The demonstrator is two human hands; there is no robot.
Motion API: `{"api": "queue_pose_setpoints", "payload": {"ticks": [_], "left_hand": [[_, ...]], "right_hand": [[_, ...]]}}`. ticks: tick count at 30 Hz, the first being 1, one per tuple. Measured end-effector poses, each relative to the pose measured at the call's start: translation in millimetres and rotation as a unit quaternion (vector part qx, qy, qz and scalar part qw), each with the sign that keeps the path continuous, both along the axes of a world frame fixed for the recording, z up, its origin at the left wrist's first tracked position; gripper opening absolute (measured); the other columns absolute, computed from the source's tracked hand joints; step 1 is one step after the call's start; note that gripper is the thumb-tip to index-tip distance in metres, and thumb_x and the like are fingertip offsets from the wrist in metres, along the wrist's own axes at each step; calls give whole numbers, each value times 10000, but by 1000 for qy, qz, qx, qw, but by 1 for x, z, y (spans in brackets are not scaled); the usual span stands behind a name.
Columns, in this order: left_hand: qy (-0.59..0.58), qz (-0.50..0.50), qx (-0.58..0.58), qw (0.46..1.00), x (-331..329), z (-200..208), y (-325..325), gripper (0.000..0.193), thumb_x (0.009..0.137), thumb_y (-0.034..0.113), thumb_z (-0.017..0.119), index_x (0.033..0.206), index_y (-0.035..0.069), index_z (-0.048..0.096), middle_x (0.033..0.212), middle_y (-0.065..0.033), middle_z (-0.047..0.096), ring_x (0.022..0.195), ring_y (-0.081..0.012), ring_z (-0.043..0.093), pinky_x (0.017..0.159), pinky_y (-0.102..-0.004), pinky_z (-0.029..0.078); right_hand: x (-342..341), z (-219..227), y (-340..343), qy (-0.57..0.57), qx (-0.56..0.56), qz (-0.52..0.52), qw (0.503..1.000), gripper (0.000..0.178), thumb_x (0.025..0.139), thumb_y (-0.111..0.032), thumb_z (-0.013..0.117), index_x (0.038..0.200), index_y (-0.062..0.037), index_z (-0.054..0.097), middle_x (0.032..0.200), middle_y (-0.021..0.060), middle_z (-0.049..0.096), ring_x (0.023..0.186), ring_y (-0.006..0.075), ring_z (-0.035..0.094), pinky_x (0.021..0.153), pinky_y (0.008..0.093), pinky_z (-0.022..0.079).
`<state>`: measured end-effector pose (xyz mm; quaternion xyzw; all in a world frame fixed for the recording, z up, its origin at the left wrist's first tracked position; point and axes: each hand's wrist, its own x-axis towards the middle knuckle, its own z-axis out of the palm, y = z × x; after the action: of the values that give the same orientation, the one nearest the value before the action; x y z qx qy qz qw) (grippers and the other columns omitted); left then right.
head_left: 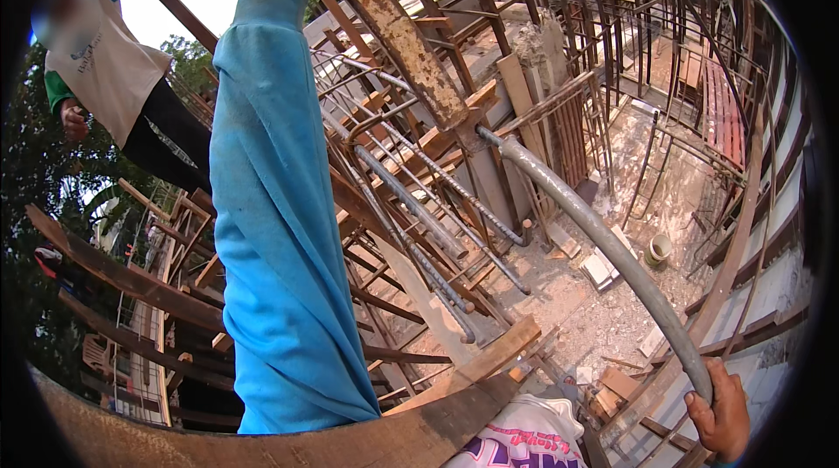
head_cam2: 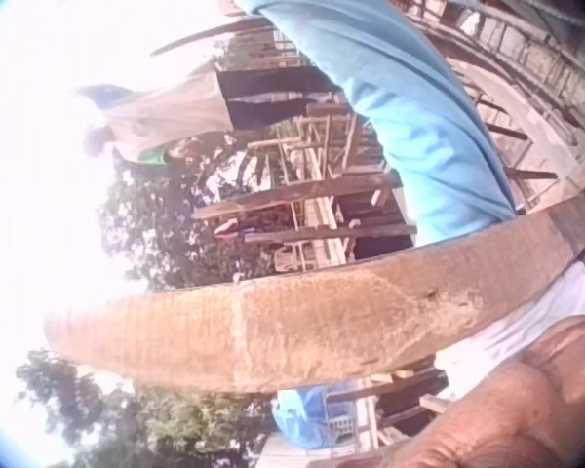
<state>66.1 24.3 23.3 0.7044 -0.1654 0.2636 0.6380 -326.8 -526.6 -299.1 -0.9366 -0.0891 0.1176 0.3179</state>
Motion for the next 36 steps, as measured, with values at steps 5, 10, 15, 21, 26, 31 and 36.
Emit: {"api": "queue_pose_setpoints", "payload": {"ticks": [5,10,15,21,26,31,36], "left_hand": [[-54,83,-47,994,-32,-16,-56,391,911,447,406,824,78,503,665,-86,514,565,-248,536,532,-389,475],[-82,151,-36,984,-76,-17,-89,381,885,397,484,885,17,507,737,-116,548,625,-245,570,583,-380,498],[-86,200,-15,976,-92,-23,-95,405,860,348,562,946,-45,512,808,-146,581,684,-242,604,634,-371,521],[-99,186,-30,977,-94,-27,-82,426,842,314,601,949,-87,504,816,-162,588,689,-247,619,626,-373,532],[-94,216,14,972,-95,-27,-83,483,841,339,598,987,-105,472,826,-169,591,694,-258,618,587,-382,526],[-106,199,21,974,-98,-40,-75,500,817,352,638,1037,-62,465,827,-145,578,696,-244,612,584,-377,534],[-42,58,-42,997,-102,-100,-75,387,860,352,582,1012,5,504,743,-85,559,684,-231,610,635,-361,530]], "right_hand": [[2,22,6,98,25,30,994,425,904,-209,518,1224,61,451,1091,287,548,1016,409,529,873,404,413],[-5,28,8,94,-6,16,995,406,895,-210,531,1207,45,483,1067,273,570,989,414,538,857,410,425],[7,-2,-1,26,-10,16,999,368,756,-181,603,1076,-18,521,803,157,545,715,326,484,674,388,399],[15,-6,-3,25,84,42,995,339,757,-196,605,1029,-6,535,693,121,506,611,270,498,591,333,401],[22,-25,-19,6,132,79,988,352,768,-176,635,1059,-11,523,642,161,546,588,324,575,563,373,434],[27,-23,-14,19,112,77,991,335,770,-156,632,1050,-7,524,617,169,533,570,318,573,555,370,431],[29,-3,-12,22,78,73,994,343,771,-152,628,1065,-12,521,617,171,533,566,338,563,544,376,424]]}}
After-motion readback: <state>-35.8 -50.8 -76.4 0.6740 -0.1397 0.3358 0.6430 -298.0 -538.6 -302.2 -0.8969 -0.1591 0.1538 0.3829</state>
